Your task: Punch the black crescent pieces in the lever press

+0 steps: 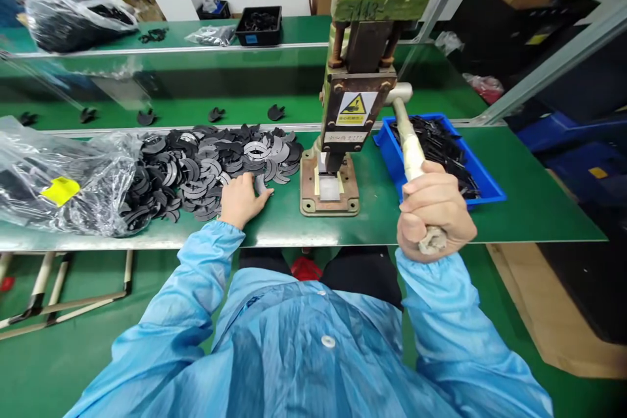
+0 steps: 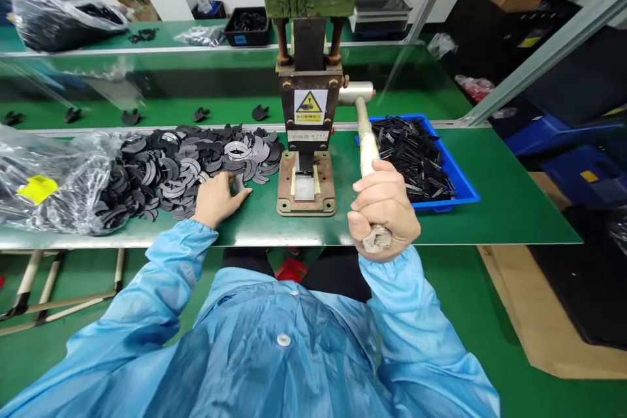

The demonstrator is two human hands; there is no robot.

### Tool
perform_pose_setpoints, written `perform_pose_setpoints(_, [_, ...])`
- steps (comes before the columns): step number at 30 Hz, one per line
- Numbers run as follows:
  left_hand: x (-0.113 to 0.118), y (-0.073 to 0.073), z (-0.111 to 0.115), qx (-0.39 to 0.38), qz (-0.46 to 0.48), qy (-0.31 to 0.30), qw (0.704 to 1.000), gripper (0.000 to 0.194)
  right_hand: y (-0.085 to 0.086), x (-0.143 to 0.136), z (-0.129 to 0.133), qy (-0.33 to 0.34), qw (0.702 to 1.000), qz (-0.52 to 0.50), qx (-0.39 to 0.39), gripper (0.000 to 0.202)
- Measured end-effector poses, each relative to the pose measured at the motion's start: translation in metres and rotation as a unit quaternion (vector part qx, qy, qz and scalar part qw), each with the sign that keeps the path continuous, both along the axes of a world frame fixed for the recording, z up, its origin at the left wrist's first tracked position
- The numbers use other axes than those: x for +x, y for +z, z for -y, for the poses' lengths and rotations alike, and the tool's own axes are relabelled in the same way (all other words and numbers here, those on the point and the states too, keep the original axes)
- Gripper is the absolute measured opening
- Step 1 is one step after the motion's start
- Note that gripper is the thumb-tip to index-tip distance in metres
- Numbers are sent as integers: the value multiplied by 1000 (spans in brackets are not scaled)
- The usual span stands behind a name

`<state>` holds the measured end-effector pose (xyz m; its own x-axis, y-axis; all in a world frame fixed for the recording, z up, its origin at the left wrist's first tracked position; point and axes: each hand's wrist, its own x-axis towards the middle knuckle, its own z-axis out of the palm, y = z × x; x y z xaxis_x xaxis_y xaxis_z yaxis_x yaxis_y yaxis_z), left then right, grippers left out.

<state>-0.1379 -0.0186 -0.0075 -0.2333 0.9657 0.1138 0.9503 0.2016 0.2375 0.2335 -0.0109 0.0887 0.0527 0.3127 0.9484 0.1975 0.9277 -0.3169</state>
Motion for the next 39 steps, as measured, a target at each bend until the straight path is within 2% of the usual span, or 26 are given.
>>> perform_pose_setpoints(3, [7, -7, -5, 8, 96, -1, 995, 55, -1, 2, -1, 3, 1000, 11, 6, 30])
perform_pose_setpoints(7, [12, -8, -6, 21, 260, 1, 965, 26, -1, 3, -1, 5, 1000, 14, 7, 30])
perform_pose_setpoints(9, [18, -4, -9, 12, 380, -6, 925, 19, -2, 2, -1, 3, 1000, 8, 9, 29])
perform_pose_setpoints(12, [38, 7, -20, -17, 535, -28, 844, 29, -3, -1, -3, 3, 1000, -1, 18, 30])
perform_pose_setpoints(13, [47, 11, -25, -28, 564, -38, 825, 31, -3, -1, -3, 4, 1000, -4, 20, 30])
perform_pose_setpoints(15, [67, 17, -37, -57, 588, -58, 805, 31, -3, -2, -3, 8, 1000, -10, 22, 30])
perform_pose_setpoints(20, [103, 25, -67, -132, 574, -89, 804, 33, -2, -1, -2, 15, 1000, 4, 22, 30])
perform_pose_setpoints(26, [112, 29, -88, -179, 526, -87, 827, 37, -2, -2, -1, 19, 999, -11, 28, 30])
perform_pose_setpoints(30, [117, 38, -93, -191, 474, -90, 855, 31, -4, -4, -1, 10, 1000, -20, 16, 30])
perform_pose_setpoints(32, [121, 43, -94, -191, 466, -81, 860, 27, -4, -4, -1, 9, 1000, -24, 11, 29])
perform_pose_setpoints(35, [127, 45, -94, -203, 481, -58, 851, 23, -5, -4, -1, 5, 1000, -27, 7, 29])
perform_pose_setpoints(39, [132, 37, -91, -177, 514, -47, 838, 26, -4, -2, -2, -6, 1000, -19, 15, 31])
